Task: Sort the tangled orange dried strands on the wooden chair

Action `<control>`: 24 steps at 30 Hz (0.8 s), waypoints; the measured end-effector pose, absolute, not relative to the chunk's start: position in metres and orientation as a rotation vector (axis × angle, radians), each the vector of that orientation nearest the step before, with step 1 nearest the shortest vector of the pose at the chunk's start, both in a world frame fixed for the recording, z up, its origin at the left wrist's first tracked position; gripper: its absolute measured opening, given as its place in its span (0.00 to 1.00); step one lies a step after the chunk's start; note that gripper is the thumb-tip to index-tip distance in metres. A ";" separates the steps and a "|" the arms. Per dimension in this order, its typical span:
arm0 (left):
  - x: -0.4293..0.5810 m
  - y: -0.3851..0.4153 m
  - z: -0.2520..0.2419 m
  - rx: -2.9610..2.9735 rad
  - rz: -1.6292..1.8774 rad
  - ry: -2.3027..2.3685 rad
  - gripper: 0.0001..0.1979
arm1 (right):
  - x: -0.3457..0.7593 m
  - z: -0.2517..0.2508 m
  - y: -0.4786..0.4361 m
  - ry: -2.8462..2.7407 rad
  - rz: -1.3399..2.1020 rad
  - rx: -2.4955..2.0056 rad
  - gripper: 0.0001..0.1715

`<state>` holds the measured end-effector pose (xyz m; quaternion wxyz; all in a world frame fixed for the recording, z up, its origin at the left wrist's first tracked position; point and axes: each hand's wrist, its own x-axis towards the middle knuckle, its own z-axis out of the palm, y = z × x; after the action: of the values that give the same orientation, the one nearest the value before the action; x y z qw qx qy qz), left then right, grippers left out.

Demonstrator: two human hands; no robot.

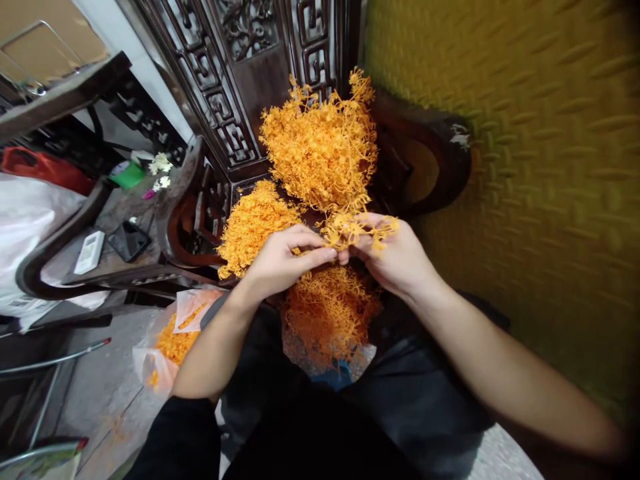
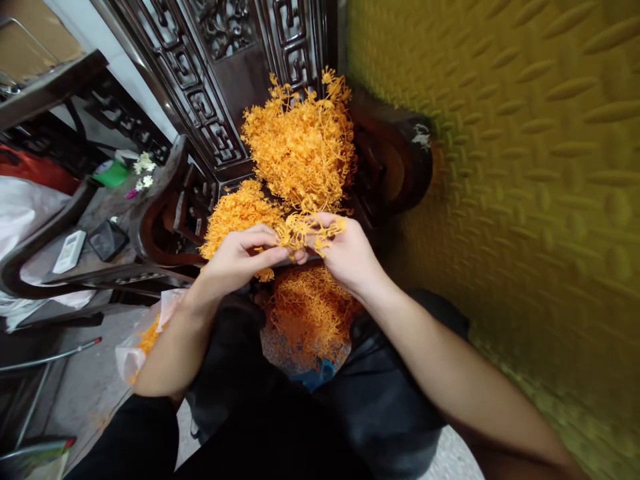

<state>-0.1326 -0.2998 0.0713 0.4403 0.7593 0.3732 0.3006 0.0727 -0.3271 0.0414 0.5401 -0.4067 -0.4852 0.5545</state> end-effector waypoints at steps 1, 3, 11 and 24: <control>-0.130 -0.301 0.070 1.923 0.759 0.963 0.11 | 0.070 0.041 -0.327 -1.100 1.417 -0.935 0.17; -0.125 -0.303 0.067 1.983 0.793 1.048 0.13 | 0.066 0.041 -0.326 -1.071 1.518 -0.901 0.21; -0.144 -0.303 0.084 2.020 1.117 1.266 0.17 | 0.110 0.041 -0.313 -1.155 0.738 -1.387 0.12; -0.145 -0.308 0.090 2.156 0.816 1.099 0.18 | 0.106 0.060 -0.331 -1.569 0.581 -1.048 0.15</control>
<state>-0.1448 -0.3075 0.0898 0.2895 0.8081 0.4119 0.3059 0.1056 -0.3310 0.0595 0.5511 -0.4428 -0.6633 0.2454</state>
